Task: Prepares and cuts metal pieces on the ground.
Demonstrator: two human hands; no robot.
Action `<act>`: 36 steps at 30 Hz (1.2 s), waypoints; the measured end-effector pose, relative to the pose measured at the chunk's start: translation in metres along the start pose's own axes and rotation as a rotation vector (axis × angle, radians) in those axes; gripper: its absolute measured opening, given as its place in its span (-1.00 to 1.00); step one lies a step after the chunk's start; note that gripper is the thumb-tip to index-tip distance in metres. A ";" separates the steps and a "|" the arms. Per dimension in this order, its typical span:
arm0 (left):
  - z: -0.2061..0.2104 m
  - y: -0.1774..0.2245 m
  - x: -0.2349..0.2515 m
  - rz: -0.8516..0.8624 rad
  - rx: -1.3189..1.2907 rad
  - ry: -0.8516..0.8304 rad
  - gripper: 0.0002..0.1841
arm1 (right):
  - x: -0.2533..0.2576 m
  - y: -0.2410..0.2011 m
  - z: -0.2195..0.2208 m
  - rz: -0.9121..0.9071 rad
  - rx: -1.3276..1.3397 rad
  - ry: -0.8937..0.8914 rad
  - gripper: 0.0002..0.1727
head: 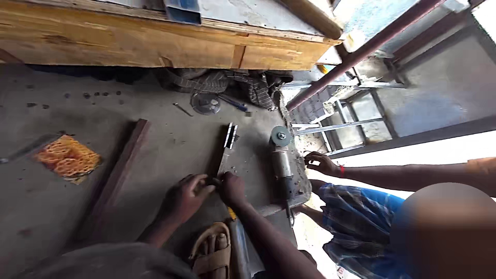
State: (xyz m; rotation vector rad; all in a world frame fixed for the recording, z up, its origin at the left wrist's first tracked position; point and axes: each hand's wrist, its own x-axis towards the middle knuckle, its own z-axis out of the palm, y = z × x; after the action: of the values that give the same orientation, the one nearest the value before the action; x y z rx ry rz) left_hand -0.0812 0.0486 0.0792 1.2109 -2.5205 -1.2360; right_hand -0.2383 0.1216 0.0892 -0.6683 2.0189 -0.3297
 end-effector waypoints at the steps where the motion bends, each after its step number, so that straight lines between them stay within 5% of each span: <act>1: 0.005 0.003 -0.001 0.000 0.013 -0.001 -0.48 | 0.003 0.005 0.003 -0.070 0.119 -0.040 -0.50; 4: 0.008 -0.006 0.001 -0.010 0.108 0.089 -0.35 | -0.003 0.019 -0.006 -0.247 0.206 -0.028 -0.59; 7: 0.010 -0.021 0.009 -0.112 0.243 0.067 -0.33 | -0.026 0.047 -0.041 -0.265 -0.059 0.355 -0.64; 11: 0.011 -0.023 0.015 -0.152 0.301 0.087 -0.56 | -0.013 0.120 -0.095 -0.044 -0.139 0.770 -0.30; 15: 0.007 -0.037 0.016 -0.014 0.390 0.311 -0.72 | 0.006 0.144 -0.123 0.210 -0.137 0.538 -0.21; 19: 0.009 -0.052 0.012 0.018 0.320 0.280 -0.74 | 0.025 0.140 -0.129 0.259 -0.104 0.412 -0.17; 26: 0.006 -0.027 0.008 0.029 0.139 0.342 -0.49 | -0.014 0.117 -0.133 0.063 0.658 0.224 -0.67; 28: 0.009 0.001 0.003 0.104 -0.078 0.192 -0.43 | -0.036 0.113 -0.109 -0.099 0.910 0.168 -0.55; 31: 0.020 0.049 -0.007 0.128 -0.572 -0.397 -0.06 | -0.042 0.101 -0.070 -0.271 1.295 -0.035 -0.03; 33: 0.003 0.094 -0.016 -0.010 -0.685 -0.671 0.18 | -0.034 0.084 -0.057 -0.239 1.286 0.005 -0.16; 35: -0.030 0.144 -0.030 -0.208 -0.662 -0.626 0.15 | -0.027 0.069 -0.052 -0.171 1.230 0.041 -0.36; 36: -0.025 0.132 -0.035 -0.005 -0.746 -0.557 0.12 | -0.025 0.062 -0.051 -0.147 1.213 0.059 -0.40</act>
State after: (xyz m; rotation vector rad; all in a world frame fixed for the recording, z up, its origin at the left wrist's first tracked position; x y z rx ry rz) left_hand -0.1291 0.1038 0.1966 0.7493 -1.9414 -2.4648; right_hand -0.2919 0.1846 0.1028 -0.0159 1.4275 -1.4935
